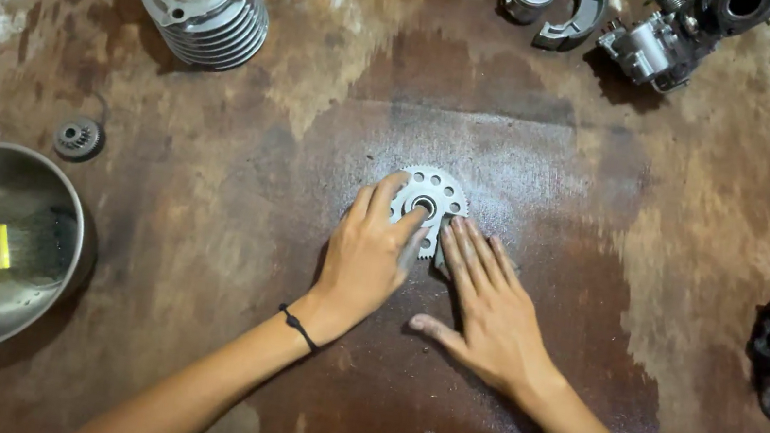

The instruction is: Cleaning and sanding various motorcycle engine components on a wooden workbench.

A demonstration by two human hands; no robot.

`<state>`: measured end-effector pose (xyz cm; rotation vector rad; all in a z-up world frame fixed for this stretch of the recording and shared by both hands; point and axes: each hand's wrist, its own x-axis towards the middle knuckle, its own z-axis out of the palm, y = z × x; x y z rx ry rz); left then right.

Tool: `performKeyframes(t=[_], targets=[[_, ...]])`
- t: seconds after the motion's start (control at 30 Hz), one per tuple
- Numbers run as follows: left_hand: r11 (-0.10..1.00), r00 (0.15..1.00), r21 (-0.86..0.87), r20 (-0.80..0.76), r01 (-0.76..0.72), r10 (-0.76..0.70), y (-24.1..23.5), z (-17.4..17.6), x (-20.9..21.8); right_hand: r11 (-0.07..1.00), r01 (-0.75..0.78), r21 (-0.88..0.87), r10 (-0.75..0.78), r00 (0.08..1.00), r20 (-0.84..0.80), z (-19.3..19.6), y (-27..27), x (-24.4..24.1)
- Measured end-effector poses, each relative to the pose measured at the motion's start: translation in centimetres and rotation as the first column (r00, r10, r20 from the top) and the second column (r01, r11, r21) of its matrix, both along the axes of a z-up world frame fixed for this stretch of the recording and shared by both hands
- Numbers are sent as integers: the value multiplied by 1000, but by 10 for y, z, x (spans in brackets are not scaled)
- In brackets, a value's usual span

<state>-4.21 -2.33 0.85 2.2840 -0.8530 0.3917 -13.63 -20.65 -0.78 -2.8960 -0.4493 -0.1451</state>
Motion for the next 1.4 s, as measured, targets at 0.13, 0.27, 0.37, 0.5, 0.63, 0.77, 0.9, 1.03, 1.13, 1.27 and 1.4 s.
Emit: performKeyframes(t=[0.13,0.27,0.37,0.5,0.63,0.77,0.9,1.03,1.13,1.27,1.4], targets=[[999,993,11,109,-41,40,-6,-26,0,999,30,-12,-31,999,-40,1,-2,8],[998,991,54,128,-30,23,-5,-23,-3,997,21,80,-13,995,-101,7,-9,32],[998,992,58,125,-20,12,-4,-29,4,996,19,82,-15,999,-41,1,-10,36],[998,986,55,164,20,-29,0,-41,8,999,31,44,-29,999,-35,0,-6,13],[994,990,55,98,98,-103,5,-24,14,993,40,107,-29,994,-102,3,-11,38],[980,980,35,25,196,-197,16,-27,33,995,31,100,-27,999,-37,3,-5,47],[931,930,-16,-57,364,-364,28,-13,47,999,10,43,-9,1000,-30,6,3,13],[925,926,45,-31,378,-377,29,-15,45,993,32,116,-17,991,-136,10,1,33],[930,927,-16,-80,366,-366,30,-18,51,993,77,86,-70,994,-86,11,3,42],[915,910,-45,-94,401,-403,31,-13,55,994,81,74,-80,997,-12,0,17,18],[921,918,-41,-70,388,-390,29,-16,51,983,166,74,-166,986,-6,-5,24,29]])
